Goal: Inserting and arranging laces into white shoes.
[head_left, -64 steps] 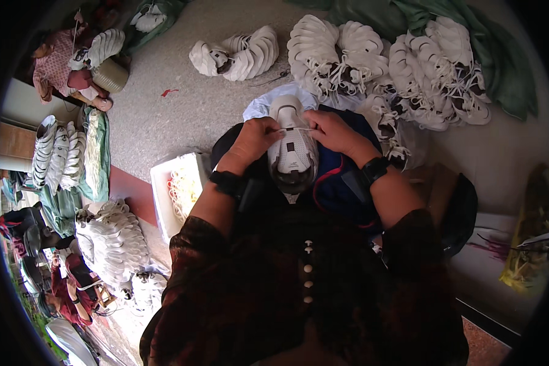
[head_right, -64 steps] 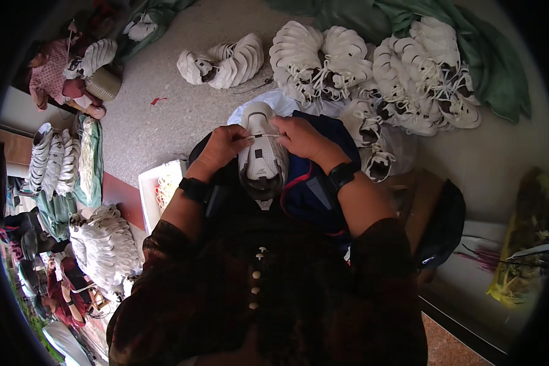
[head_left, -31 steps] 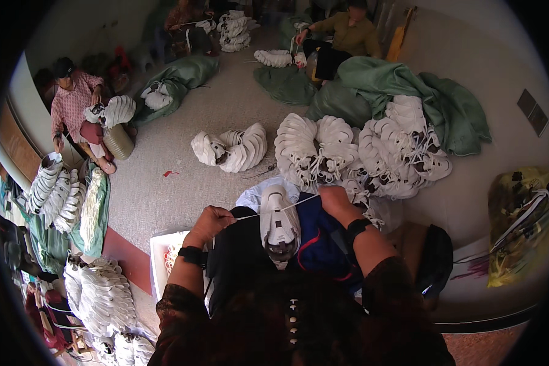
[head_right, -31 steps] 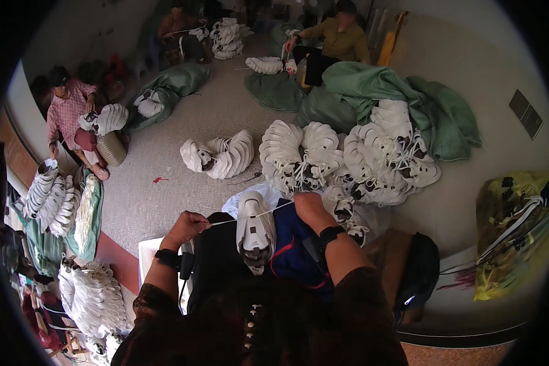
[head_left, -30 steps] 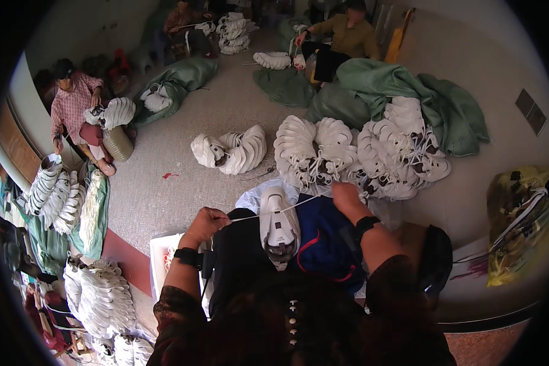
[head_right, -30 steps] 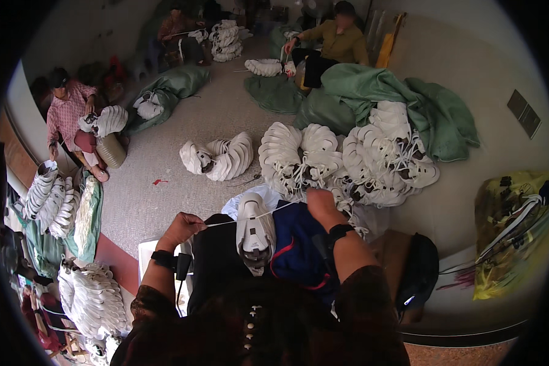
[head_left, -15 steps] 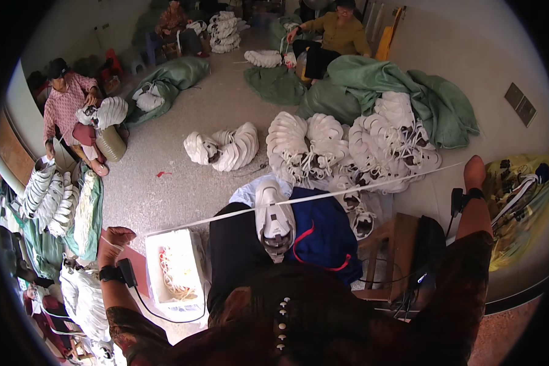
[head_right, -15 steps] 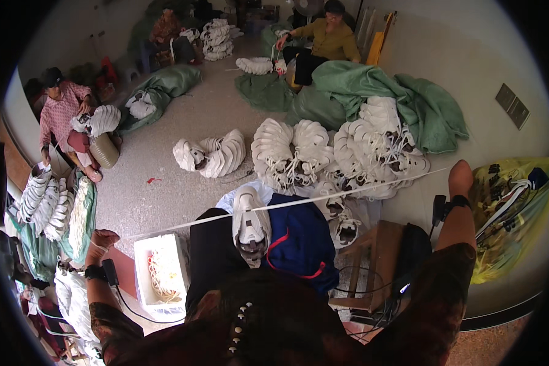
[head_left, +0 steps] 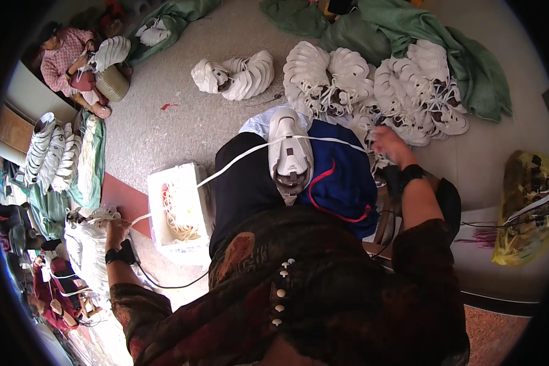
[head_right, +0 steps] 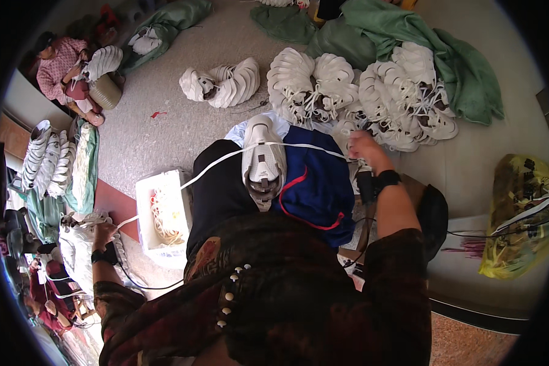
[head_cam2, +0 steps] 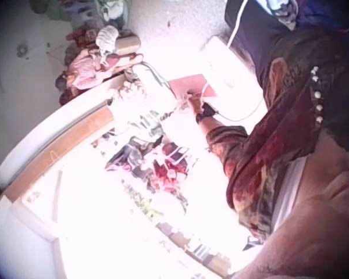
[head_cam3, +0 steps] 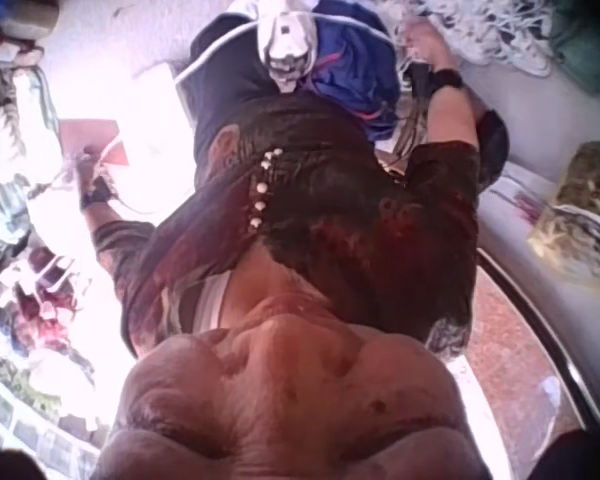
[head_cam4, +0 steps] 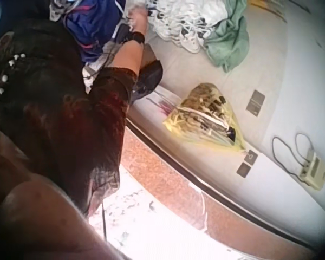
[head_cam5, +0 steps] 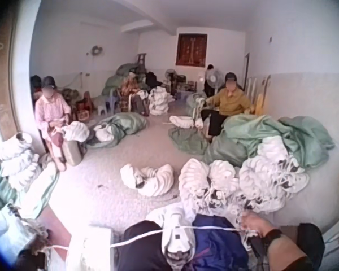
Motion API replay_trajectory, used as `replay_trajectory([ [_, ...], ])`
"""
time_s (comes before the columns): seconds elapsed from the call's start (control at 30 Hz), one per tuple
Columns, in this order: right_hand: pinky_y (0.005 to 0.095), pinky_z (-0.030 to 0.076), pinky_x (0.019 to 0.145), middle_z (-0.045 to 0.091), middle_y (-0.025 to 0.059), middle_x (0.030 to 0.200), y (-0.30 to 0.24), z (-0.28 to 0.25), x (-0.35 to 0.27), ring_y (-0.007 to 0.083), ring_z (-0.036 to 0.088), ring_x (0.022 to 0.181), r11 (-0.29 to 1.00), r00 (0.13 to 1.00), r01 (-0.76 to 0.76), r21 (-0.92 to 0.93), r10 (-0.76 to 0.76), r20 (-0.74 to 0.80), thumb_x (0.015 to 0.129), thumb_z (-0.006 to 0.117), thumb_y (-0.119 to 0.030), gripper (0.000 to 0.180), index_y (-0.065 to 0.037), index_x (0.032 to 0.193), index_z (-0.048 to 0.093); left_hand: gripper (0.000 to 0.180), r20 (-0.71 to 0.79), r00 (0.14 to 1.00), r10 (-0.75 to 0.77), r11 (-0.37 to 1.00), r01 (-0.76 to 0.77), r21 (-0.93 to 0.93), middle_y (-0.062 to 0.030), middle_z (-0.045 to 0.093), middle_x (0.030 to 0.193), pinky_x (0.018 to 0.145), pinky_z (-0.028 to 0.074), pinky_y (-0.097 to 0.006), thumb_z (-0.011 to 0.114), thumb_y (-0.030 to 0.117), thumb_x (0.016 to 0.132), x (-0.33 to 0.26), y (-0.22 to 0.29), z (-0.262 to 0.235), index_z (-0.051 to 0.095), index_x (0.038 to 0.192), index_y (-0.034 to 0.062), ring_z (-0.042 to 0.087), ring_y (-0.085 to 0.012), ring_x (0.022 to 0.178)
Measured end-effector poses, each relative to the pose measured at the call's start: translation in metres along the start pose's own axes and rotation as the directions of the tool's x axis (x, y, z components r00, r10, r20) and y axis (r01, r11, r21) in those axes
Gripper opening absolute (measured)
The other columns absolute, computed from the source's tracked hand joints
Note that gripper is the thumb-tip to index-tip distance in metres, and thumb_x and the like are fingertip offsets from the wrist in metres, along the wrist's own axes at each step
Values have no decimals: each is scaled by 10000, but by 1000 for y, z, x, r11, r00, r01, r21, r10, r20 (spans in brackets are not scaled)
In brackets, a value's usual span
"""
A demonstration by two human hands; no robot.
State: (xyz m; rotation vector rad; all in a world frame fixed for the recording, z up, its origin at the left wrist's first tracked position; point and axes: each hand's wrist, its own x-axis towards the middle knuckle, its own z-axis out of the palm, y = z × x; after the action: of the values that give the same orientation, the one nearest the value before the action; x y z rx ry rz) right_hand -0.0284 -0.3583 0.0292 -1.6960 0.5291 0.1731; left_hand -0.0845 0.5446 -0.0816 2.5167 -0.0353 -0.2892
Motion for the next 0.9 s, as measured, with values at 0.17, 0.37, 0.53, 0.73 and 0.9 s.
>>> replay_trajectory([
  [0.17, 218, 397, 491, 565, 26, 619, -11, 106, 5, 113, 542, 565, 973, 920, 220, -73, -182, 348, 752, 582, -86, 114, -33, 653, 560, 169, 78, 900, -428, 822, 424, -380, 5, 515, 546, 410, 332, -244, 705, 171, 701, 83, 187, 112, 646, 717, 13, 425, -76, 460],
  [0.37, 248, 375, 511, 517, 3, 553, -8, 154, 27, 92, 463, 542, 743, 775, 622, -248, -540, 327, 698, 624, -66, 127, 22, 630, 564, 76, 230, 973, -23, 389, 220, -894, 37, 522, 623, 458, 347, -174, 607, 129, 830, 110, 325, 158, 616, 794, 63, 442, -47, 517],
  [0.53, 238, 362, 473, 530, 18, 543, -8, 167, 21, 59, 443, 515, 933, 912, 359, 22, -355, 206, 739, 613, -47, 151, 18, 622, 542, 108, 319, 945, 72, 509, 240, -827, 2, 597, 675, 479, 364, -172, 611, 167, 841, 120, 415, 151, 618, 845, 60, 497, -57, 542],
  [0.73, 235, 346, 461, 523, 14, 543, 7, 172, 31, 50, 412, 508, 892, 899, 422, 161, -435, 56, 743, 620, -25, 181, -5, 600, 511, 91, 289, 955, 64, 564, 204, -800, -4, 591, 660, 462, 363, -170, 590, 138, 847, 115, 440, 153, 598, 904, 67, 501, -56, 529],
  [0.9, 263, 363, 480, 531, 54, 542, 16, 170, 36, 112, 415, 483, 870, 868, 490, 59, -493, 54, 708, 639, -23, 148, -3, 618, 523, 86, 246, 969, 19, 557, 194, -807, 5, 585, 660, 459, 340, -164, 585, 137, 847, 113, 438, 159, 597, 897, 69, 472, -47, 517],
])
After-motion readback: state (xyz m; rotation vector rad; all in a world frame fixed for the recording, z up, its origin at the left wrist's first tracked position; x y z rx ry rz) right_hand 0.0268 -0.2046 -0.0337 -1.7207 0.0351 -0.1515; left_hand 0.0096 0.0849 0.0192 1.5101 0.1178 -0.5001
